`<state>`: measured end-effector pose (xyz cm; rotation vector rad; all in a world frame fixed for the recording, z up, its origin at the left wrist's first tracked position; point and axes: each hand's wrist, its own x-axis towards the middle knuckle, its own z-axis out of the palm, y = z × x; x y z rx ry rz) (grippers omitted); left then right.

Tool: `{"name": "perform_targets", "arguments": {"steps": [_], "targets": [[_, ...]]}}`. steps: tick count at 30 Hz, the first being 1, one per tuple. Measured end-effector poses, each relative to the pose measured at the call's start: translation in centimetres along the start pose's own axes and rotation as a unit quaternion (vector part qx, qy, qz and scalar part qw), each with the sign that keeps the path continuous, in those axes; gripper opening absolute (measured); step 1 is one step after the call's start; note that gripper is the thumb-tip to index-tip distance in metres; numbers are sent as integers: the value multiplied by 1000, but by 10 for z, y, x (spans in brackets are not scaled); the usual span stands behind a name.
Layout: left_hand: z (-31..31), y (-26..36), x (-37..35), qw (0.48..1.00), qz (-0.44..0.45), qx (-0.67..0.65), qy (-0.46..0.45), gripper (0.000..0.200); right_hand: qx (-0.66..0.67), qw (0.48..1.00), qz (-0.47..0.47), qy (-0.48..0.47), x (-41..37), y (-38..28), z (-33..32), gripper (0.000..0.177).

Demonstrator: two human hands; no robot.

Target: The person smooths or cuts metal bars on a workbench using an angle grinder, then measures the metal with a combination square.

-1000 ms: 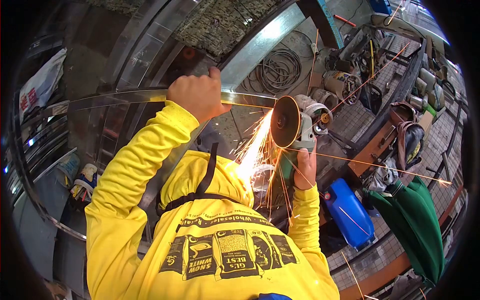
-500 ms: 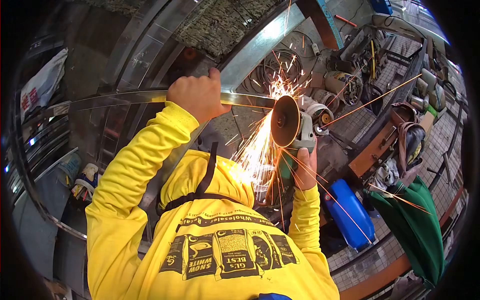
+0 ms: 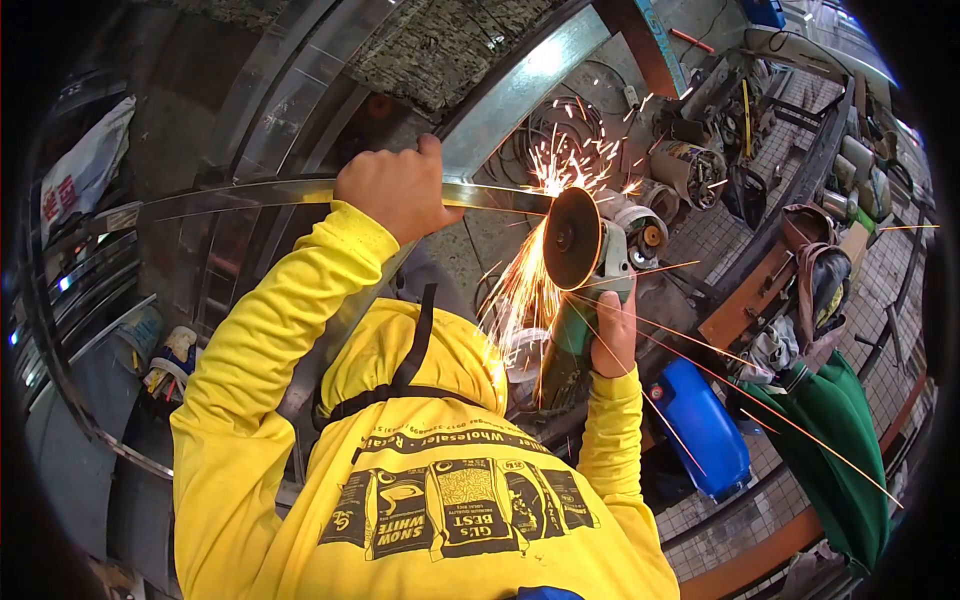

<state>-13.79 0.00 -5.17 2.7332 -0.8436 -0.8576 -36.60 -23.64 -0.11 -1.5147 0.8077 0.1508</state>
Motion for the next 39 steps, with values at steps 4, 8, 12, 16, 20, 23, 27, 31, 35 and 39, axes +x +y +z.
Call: {"name": "perform_targets", "arguments": {"steps": [4,8,12,16,20,23,27,31,35,39], "targets": [[0,0,0,1000,-1,-2,3,85,11,1000,13,-19,1,-3,-1,81],[0,0,0,1000,0,-4,0,83,9,1000,6,-19,2,-5,0,80],[-2,1,0,1000,-4,-12,6,79,71,996,44,-38,-1,-16,6,79],[-2,0,0,1000,-5,-16,-1,77,75,996,40,-34,1,-18,9,79],[0,-1,0,1000,-3,-17,3,77,80,996,40,-25,2,-11,5,77],[-1,0,0,1000,-5,-20,-1,77,72,996,37,-29,3,-16,6,77],[-1,0,0,1000,-5,-18,-1,77,62,997,32,-31,4,-21,9,79],[-1,0,0,1000,-2,-19,1,78,64,996,44,-31,3,-15,4,79],[-2,0,0,1000,-1,-18,-10,75,40,998,41,-31,4,-6,-4,79],[-2,0,0,1000,-1,-21,-14,73,53,996,58,-39,4,-25,7,76]]}}
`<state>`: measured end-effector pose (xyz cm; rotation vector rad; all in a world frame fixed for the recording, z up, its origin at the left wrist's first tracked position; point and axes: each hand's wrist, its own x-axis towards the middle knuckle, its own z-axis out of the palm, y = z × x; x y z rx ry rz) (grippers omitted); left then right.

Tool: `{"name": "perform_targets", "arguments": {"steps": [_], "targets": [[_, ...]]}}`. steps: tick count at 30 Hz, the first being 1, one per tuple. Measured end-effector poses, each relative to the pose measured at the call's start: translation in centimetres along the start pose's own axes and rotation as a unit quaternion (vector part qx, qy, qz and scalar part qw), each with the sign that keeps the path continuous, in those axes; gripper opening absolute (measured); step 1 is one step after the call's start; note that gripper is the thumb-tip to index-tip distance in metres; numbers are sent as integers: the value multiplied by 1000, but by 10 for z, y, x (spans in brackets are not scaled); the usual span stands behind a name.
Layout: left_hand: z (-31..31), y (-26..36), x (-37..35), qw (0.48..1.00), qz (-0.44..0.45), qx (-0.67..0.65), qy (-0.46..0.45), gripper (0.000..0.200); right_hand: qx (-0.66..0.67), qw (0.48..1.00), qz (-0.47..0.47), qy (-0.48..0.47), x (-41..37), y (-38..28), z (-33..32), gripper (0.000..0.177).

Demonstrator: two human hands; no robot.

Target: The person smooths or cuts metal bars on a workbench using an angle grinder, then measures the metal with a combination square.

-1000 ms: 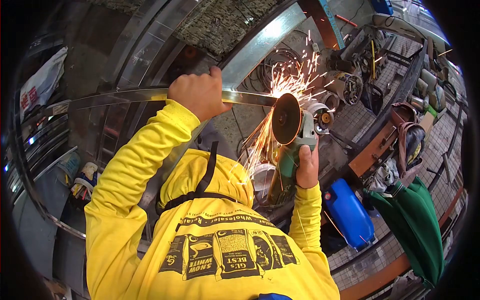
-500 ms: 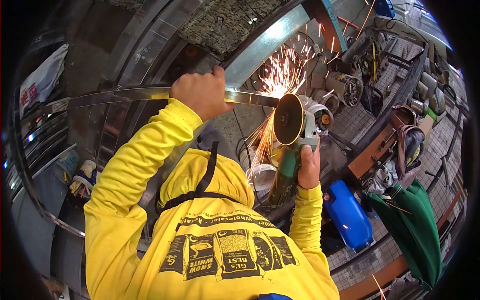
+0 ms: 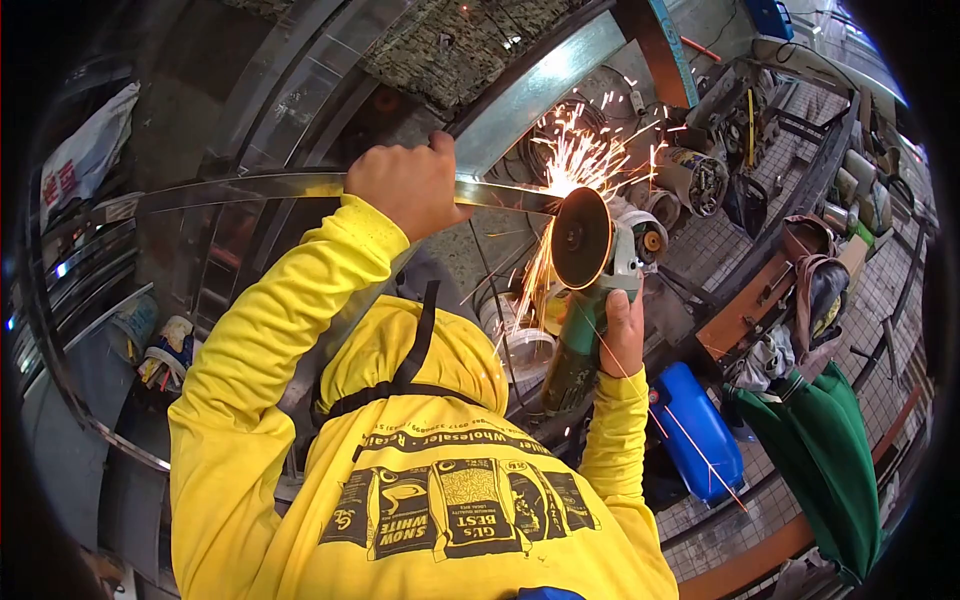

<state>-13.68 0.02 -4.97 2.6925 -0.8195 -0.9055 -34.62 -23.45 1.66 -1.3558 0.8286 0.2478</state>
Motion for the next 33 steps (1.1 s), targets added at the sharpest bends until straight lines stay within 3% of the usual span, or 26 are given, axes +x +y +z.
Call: {"name": "perform_targets", "arguments": {"steps": [2,7,10,14,19,24,27,33], "targets": [[0,0,0,1000,-1,0,3,73,-20,999,-27,0,3,-6,3,74],[2,-1,-1,1000,0,9,-1,75,18,1000,10,-11,7,-4,-5,70],[8,-2,-2,999,14,34,30,91,-15,999,-35,5,14,8,-19,71],[23,-9,-15,970,98,107,193,110,97,995,-12,6,-5,5,-16,77],[30,-11,-27,941,133,72,302,118,75,996,-39,11,-22,28,-31,86],[4,-10,-23,996,37,45,63,117,13,996,-87,23,-27,46,-26,88],[-2,-8,-16,997,19,66,-23,115,13,996,-83,10,-30,36,-8,89],[11,-15,-16,996,46,75,33,109,-13,992,-121,32,-18,59,-14,98]]}}
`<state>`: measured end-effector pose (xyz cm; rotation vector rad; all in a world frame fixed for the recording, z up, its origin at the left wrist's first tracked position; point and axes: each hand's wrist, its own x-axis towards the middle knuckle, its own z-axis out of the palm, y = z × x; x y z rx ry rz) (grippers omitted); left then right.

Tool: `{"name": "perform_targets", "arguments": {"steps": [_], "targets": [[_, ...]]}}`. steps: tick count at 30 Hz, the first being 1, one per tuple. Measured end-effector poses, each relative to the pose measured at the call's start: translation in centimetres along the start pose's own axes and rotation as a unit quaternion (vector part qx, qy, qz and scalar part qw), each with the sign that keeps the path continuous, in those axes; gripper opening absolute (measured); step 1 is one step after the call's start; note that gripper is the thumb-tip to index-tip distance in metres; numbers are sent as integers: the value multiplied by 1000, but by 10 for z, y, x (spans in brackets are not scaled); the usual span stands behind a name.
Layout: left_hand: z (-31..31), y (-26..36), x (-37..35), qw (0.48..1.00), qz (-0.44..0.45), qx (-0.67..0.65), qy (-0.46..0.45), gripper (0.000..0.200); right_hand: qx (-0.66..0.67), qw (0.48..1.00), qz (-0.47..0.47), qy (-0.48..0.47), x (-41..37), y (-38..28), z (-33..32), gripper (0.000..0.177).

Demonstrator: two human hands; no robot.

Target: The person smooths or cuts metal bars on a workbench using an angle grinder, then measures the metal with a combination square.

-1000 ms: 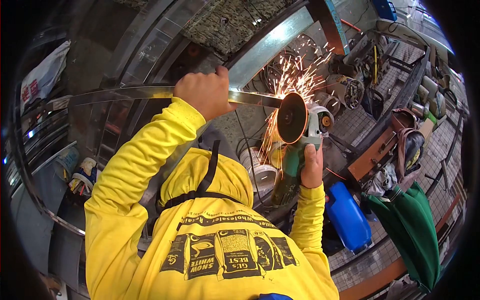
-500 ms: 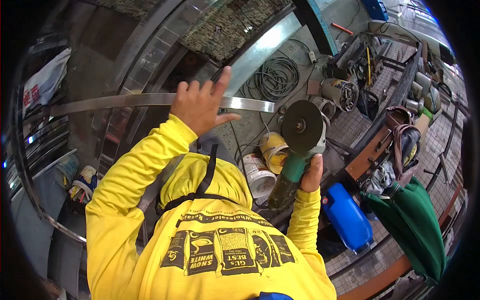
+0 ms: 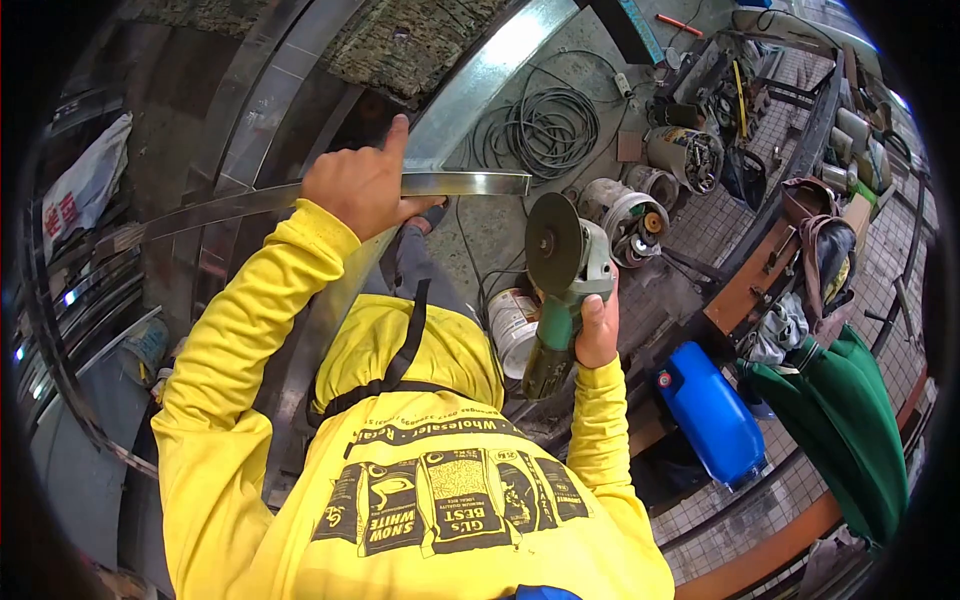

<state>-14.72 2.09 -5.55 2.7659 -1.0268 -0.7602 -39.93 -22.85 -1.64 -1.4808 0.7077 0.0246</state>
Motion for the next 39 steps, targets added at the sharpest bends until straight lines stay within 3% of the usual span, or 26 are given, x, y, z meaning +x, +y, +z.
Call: {"name": "perform_targets", "arguments": {"steps": [10,17,29,39], "targets": [[0,0,-1,1000,-7,8,-3,108,7,998,54,-31,6,-17,9,99],[-4,2,-1,1000,-14,15,-14,104,-47,998,15,-31,8,-8,5,94],[2,2,0,1000,-17,8,2,106,-113,994,8,1,8,-5,2,102],[2,3,0,1000,-13,8,3,111,-43,999,32,-2,10,-13,9,100]]}}
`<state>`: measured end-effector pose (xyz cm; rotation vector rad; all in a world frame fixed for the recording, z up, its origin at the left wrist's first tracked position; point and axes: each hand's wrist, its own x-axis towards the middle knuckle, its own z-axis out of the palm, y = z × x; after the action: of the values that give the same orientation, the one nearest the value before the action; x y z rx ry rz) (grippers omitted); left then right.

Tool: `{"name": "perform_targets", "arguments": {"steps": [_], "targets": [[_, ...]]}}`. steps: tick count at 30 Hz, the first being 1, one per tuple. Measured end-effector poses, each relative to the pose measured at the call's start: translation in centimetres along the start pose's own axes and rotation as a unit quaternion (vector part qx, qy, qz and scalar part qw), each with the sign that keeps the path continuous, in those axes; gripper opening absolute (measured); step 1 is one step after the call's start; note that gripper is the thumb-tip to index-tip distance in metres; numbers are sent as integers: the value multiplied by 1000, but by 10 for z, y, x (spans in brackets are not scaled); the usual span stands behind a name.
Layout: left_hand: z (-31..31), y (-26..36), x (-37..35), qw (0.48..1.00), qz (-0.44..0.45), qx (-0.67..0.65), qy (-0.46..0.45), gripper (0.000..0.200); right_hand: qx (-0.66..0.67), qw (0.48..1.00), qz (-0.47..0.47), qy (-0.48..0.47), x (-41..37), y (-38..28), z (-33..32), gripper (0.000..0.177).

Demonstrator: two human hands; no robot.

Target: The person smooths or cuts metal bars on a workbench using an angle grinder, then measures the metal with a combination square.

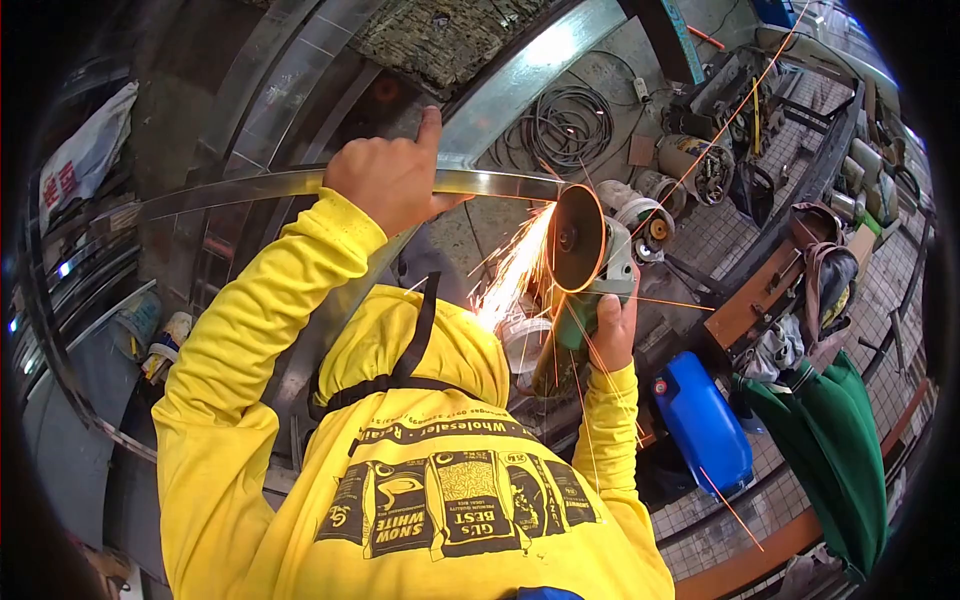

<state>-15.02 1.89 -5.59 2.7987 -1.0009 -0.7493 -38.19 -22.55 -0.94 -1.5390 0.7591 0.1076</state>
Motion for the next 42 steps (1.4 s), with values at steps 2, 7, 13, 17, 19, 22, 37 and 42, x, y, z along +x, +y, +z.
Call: {"name": "perform_targets", "arguments": {"steps": [2,7,13,17,19,22,37,42], "targets": [[1,0,0,1000,2,2,-1,111,-8,1000,-3,-10,3,-6,-2,100],[-1,1,0,1000,6,6,2,110,4,1000,11,3,5,-14,4,100],[1,1,-1,1000,12,7,10,109,-1,1000,25,13,4,-6,0,100],[1,0,-1,1000,17,11,16,109,-24,1000,-11,-4,6,-6,-2,98],[2,0,-1,1000,20,9,19,109,-20,1000,-10,-6,5,-5,-3,96],[2,0,-1,1000,18,5,16,109,-24,999,-17,-13,6,5,-9,95],[0,0,0,1000,6,-8,0,104,-23,1000,8,-7,7,-14,1,99],[1,0,0,1000,15,-7,18,103,-41,999,1,-12,10,-9,-6,99]]}}
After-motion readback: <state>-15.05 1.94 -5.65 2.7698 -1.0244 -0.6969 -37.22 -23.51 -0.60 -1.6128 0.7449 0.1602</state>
